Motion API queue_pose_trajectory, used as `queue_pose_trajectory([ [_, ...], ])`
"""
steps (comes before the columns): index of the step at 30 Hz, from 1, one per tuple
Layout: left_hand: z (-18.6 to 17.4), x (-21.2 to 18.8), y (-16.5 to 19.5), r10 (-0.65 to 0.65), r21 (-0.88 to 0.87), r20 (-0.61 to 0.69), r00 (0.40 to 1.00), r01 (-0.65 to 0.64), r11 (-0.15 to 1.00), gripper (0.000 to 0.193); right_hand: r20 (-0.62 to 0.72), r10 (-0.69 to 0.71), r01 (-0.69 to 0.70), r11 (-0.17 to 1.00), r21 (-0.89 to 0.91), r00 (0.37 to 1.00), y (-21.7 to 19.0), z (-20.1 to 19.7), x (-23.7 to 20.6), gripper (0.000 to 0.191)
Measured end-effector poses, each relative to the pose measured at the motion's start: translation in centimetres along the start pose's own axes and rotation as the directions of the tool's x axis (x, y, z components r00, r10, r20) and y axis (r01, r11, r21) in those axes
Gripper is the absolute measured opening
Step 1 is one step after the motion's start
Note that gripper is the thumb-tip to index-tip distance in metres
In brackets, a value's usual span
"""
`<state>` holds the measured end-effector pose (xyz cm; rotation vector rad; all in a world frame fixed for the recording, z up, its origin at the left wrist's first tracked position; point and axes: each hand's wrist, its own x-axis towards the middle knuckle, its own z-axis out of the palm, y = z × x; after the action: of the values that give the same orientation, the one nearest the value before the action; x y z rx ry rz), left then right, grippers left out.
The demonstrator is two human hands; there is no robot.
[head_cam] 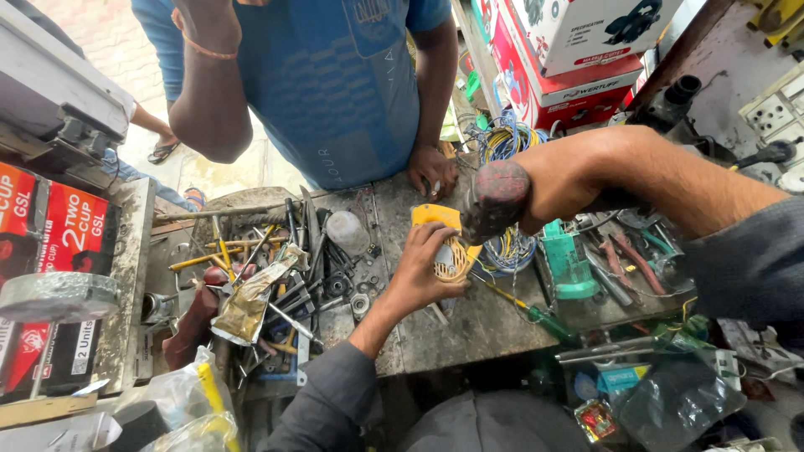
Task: The person disassembles a yellow angle grinder on a cluttered workbench, using a screwdriver to remove its parts and a hammer and power drill on the housing. They separate the motor and gear components, lay the parts on the bench, and continue working on the disassembled pieces with hand tools.
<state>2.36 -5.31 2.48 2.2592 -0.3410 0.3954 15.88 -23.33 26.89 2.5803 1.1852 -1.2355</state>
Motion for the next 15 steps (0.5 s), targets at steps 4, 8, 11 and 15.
queue_pose_trajectory([
  [4, 0.0, 0.2, -0.1, 0.013, 0.011, -0.010, 1.000, -0.013, 1.000, 0.084, -0.017, 0.013, -0.012, 0.999, 0.053, 1.000, 0.0, 0.1, -0.7, 0.042],
  [8, -0.1, 0.2, -0.1, -0.012, 0.010, 0.011, 1.000, 0.012, 1.000, 0.085, -0.014, 0.024, -0.024, 0.999, 0.027, 1.000, -0.2, 0.1, -1.3, 0.037],
  [11, -0.2, 0.2, 0.1, -0.010, 0.010, 0.013, 1.000, 0.010, 1.000, 0.085, -0.006, 0.042, -0.042, 0.999, 0.027, 0.999, -0.6, -0.1, -1.9, 0.033],
  [15, -0.3, 0.3, 0.3, -0.047, 0.028, 0.038, 0.998, 0.046, 0.999, 0.084, 0.010, 0.123, -0.123, 0.991, 0.051, 0.992, -1.1, -0.3, -2.4, 0.031],
])
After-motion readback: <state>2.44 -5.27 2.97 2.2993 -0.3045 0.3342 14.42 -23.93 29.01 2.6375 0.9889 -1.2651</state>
